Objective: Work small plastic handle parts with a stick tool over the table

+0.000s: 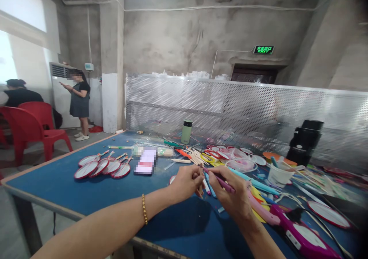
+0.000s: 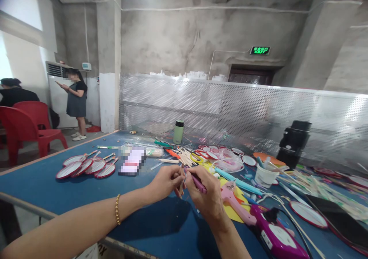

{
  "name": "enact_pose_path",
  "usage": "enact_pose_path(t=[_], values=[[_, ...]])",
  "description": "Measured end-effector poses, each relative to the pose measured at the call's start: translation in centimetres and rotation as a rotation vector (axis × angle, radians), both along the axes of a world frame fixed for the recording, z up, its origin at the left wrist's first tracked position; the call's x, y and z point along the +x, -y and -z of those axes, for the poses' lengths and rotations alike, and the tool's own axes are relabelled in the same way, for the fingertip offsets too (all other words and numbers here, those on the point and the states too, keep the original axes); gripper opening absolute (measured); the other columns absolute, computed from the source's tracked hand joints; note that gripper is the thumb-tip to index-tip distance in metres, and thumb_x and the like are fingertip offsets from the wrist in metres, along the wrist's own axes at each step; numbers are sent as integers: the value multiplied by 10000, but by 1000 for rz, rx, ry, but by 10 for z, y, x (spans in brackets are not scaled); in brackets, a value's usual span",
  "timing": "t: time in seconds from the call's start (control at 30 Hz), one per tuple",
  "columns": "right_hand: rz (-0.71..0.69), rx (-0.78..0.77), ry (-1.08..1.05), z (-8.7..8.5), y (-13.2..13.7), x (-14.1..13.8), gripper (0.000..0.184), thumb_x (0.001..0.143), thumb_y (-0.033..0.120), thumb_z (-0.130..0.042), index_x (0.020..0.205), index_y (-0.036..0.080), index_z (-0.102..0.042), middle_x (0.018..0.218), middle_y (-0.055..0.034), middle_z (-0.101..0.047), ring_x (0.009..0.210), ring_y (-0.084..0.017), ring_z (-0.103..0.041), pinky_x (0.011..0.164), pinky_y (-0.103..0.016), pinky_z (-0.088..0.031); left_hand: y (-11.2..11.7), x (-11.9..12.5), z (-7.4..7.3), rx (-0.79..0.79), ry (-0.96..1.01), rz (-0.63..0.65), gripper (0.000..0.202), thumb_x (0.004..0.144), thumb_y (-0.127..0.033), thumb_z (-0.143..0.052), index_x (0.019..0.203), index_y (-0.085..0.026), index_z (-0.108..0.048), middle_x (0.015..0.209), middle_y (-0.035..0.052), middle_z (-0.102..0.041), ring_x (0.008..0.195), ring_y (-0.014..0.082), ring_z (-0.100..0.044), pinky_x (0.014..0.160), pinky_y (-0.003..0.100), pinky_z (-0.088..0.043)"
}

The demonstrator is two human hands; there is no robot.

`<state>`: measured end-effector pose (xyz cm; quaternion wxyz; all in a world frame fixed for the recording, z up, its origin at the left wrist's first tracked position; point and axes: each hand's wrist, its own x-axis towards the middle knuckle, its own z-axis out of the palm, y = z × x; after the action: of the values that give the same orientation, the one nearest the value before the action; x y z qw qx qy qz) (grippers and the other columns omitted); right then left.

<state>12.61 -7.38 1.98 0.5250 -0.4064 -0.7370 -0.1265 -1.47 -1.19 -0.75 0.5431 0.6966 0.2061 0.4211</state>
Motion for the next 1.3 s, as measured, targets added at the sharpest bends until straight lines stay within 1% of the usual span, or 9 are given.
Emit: enact_pose_path(t=[0.17,0.4,0.53,0.7,0.8,0.97,1.03,1.2,1.3], values=[[9,4,-5,-1,1,0,113,873,225,-567,855,191,-673,735,-10,-672,632,-127,-622,600,-236,-484,2,0,0,6,-5,-3,106,795,-258,-526,748,-174,-484,605,-11,-585,476,116,-579,463,242,-510],[18,0,-9,0,0,0,118,881,224,-563,840,190,-669,724,-12,-665,620,-123,-606,590,-235,-470,1,0,-1,11,-3,-6,99,783,-252,-525,733,-177,-483,587,-16,-580,461,115,-571,458,244,-508],[-11,-10,7,-1,1,-1,115,882,207,-558,858,186,-668,739,-13,-667,648,-124,-617,616,-232,-477,2,0,-1,13,5,-4,74,774,-221,-508,723,-173,-485,567,-17,-575,455,116,-569,468,251,-514],[12,22,-4,0,0,-1,99,874,191,-568,846,188,-663,723,-6,-660,636,-118,-611,615,-227,-472,3,0,-1,3,3,-8,68,777,-220,-500,729,-176,-479,563,-18,-577,451,119,-569,472,262,-519],[1,28,14,0,0,-1,102,873,188,-566,863,193,-667,733,-9,-668,659,-124,-622,632,-230,-478,3,0,-1,6,-6,-10,57,772,-209,-494,728,-180,-472,548,-24,-572,433,117,-562,467,263,-519],[6,18,-8,-1,1,-1,101,873,192,-566,854,189,-665,736,-14,-667,656,-128,-620,630,-235,-477,2,0,0,22,-13,-25,44,760,-201,-489,724,-177,-479,567,-11,-590,455,128,-579,468,263,-514],[-10,2,-8,-1,2,-1,108,876,195,-562,858,186,-668,737,-16,-667,657,-128,-620,634,-237,-477,1,0,1,40,-32,-32,64,769,-214,-492,718,-175,-491,539,-16,-573,446,126,-571,465,256,-507],[-5,-13,-25,0,2,-2,126,882,203,-556,861,185,-679,742,-21,-670,660,-132,-619,633,-240,-475,-1,1,4,36,-27,-28,56,775,-225,-496,747,-177,-507,579,-12,-595,462,129,-585,462,254,-507],[-8,-15,-16,1,1,-1,122,880,208,-561,866,186,-680,745,-21,-671,666,-133,-620,636,-240,-474,0,1,4,26,-22,-32,57,770,-224,-503,738,-177,-501,554,-18,-580,459,133,-585,470,266,-518]])
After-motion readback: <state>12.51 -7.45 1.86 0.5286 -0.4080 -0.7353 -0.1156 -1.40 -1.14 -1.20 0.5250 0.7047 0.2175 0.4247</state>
